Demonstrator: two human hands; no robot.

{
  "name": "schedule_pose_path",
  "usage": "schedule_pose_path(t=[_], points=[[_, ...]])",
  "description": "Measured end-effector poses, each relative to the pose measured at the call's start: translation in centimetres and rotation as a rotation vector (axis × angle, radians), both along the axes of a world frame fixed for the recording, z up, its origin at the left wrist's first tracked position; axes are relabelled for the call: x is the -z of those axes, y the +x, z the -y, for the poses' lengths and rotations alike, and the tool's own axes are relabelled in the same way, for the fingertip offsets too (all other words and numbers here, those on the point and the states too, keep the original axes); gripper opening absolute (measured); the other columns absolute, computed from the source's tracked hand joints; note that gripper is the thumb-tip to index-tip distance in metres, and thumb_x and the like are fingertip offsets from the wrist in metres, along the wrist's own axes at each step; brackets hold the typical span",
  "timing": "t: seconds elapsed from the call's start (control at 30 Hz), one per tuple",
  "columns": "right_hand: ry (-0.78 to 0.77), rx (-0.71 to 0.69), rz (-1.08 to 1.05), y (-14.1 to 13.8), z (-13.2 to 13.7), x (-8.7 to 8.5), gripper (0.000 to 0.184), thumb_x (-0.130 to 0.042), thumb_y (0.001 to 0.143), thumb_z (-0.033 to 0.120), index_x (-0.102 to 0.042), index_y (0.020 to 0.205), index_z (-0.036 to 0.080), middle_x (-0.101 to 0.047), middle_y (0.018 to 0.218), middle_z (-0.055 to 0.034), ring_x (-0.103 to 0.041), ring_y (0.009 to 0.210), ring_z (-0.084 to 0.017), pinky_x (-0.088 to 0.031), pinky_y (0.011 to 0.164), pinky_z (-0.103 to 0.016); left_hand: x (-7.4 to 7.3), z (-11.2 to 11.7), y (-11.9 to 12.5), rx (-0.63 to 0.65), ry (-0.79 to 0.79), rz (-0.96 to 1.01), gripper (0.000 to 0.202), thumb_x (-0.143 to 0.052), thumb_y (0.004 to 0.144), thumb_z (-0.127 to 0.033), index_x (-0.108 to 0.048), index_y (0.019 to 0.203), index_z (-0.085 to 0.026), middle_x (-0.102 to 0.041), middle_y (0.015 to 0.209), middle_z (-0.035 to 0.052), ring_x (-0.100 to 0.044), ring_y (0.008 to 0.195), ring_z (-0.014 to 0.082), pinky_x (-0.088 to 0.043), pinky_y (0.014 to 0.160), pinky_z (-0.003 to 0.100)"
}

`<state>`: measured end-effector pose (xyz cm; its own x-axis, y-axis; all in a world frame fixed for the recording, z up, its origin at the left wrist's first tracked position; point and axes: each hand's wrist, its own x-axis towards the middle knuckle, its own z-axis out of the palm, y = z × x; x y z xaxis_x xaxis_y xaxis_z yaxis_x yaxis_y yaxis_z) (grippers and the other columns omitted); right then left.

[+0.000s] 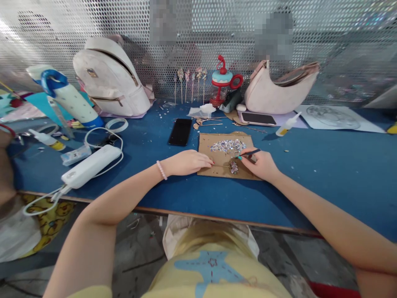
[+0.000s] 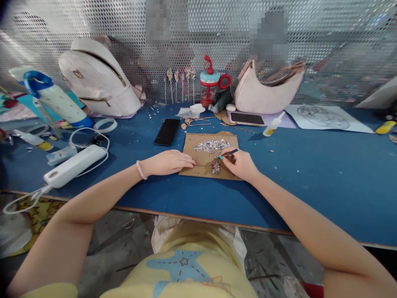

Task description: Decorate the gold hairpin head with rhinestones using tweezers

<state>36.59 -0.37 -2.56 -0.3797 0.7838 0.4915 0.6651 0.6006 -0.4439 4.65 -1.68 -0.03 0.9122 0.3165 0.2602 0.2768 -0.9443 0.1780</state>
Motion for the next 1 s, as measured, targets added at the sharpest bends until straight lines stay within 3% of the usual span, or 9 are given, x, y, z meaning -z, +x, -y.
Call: schedule_pose_path(t=[0.47, 1.0], points=[[0.006, 0.008, 0.006, 0.05, 0.01, 0.02, 0.013, -0.057, 0.082, 0.028, -0.067, 0.089, 0.022, -0.077, 0.087, -0.0055, -0.07, 0.069, -0.02, -0.057, 0.067, -0.033, 0.15, -0.02, -0.17, -0.029, 0.014, -0.054, 0.028, -0.049, 0.101, -0.011, -0.064, 0.124, -0.015, -0.066, 0.132, 0.0109, -0.062, 0.123, 0.0216, -0.052, 0.101, 0.037], [0.024, -0.013, 0.022, 0.14, 0.03, 0.02, 0.013, -0.056, 0.083, 0.029, -0.066, 0.089, 0.022, -0.076, 0.085, -0.0047, -0.069, 0.066, -0.019, -0.055, 0.064, -0.031, 0.21, -0.04, -0.19, -0.02, 0.016, -0.048, 0.027, -0.051, 0.1, -0.011, -0.063, 0.125, -0.015, -0.065, 0.132, 0.0101, -0.062, 0.122, 0.0227, -0.054, 0.1, 0.042]])
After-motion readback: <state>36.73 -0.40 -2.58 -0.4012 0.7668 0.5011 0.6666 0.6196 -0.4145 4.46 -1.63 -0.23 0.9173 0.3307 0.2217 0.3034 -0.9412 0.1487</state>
